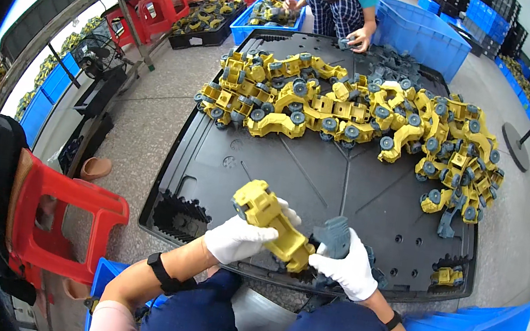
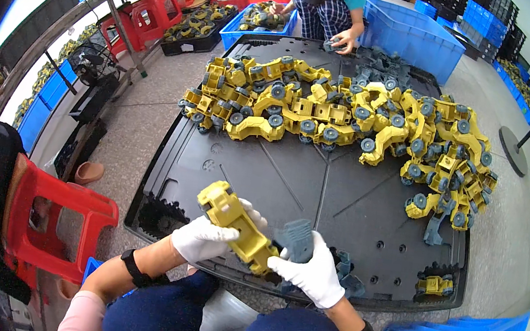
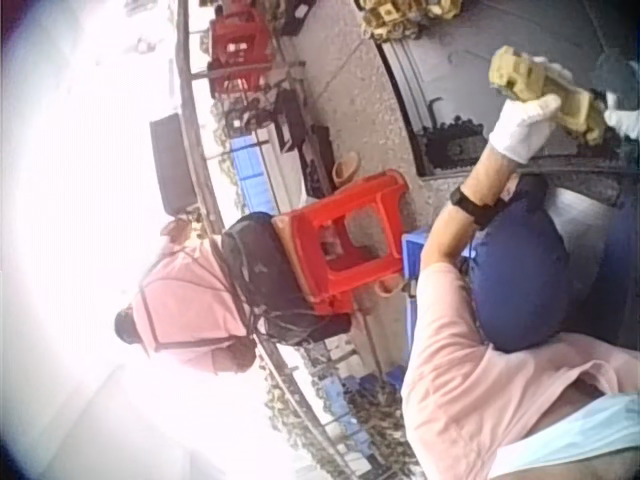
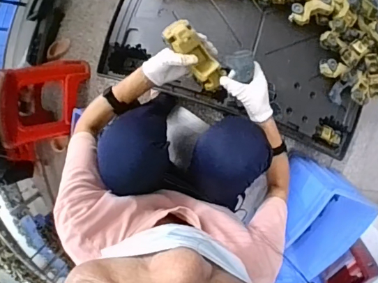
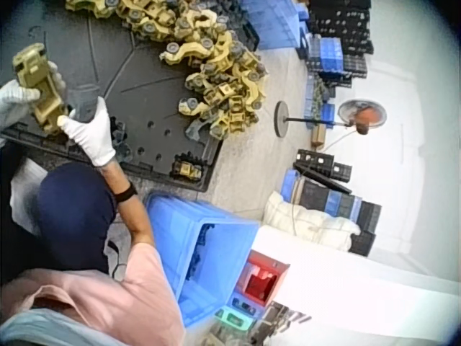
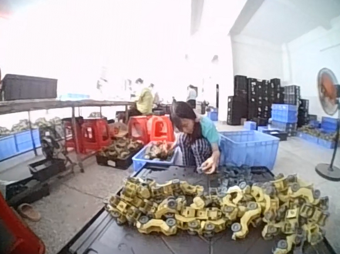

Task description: The person sits cross-legged on the floor and assembles yellow and grey plastic components by hand. They repeatedly pick up parts from a large pile on a black tray, snap them together, and place the finished units into a blue bin.

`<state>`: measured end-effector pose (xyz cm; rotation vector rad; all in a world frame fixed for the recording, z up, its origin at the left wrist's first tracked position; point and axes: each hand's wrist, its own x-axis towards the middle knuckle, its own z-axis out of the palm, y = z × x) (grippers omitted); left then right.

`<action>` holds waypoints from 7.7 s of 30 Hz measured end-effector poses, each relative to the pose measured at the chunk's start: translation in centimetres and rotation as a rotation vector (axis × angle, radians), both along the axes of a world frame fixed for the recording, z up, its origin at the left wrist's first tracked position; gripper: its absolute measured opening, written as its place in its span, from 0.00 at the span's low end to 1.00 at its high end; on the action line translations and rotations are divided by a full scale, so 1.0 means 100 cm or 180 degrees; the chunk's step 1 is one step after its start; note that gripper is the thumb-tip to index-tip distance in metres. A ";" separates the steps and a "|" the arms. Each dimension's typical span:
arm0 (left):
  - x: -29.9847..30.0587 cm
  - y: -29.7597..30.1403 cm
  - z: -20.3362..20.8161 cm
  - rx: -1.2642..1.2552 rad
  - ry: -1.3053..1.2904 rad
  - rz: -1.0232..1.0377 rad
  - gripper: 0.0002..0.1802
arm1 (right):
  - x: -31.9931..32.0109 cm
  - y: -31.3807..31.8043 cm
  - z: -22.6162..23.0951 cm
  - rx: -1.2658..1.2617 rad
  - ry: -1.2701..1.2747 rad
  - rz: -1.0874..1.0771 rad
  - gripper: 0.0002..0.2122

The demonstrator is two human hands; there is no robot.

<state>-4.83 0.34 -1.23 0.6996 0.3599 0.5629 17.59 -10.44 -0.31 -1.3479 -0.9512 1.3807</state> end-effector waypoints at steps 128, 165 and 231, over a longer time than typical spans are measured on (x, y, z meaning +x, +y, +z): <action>0.031 -0.028 0.001 0.1174 0.0996 0.0087 0.51 | -0.002 -0.011 0.029 0.1029 -0.2230 0.0656 0.30; 0.024 -0.005 -0.005 0.2815 0.1558 -0.0012 0.53 | -0.004 0.005 0.038 0.2062 -0.2982 0.0469 0.40; -0.408 -0.164 0.099 -0.0193 0.3865 0.0911 0.32 | 0.068 -0.005 -0.007 0.1204 -0.1815 -0.1745 0.14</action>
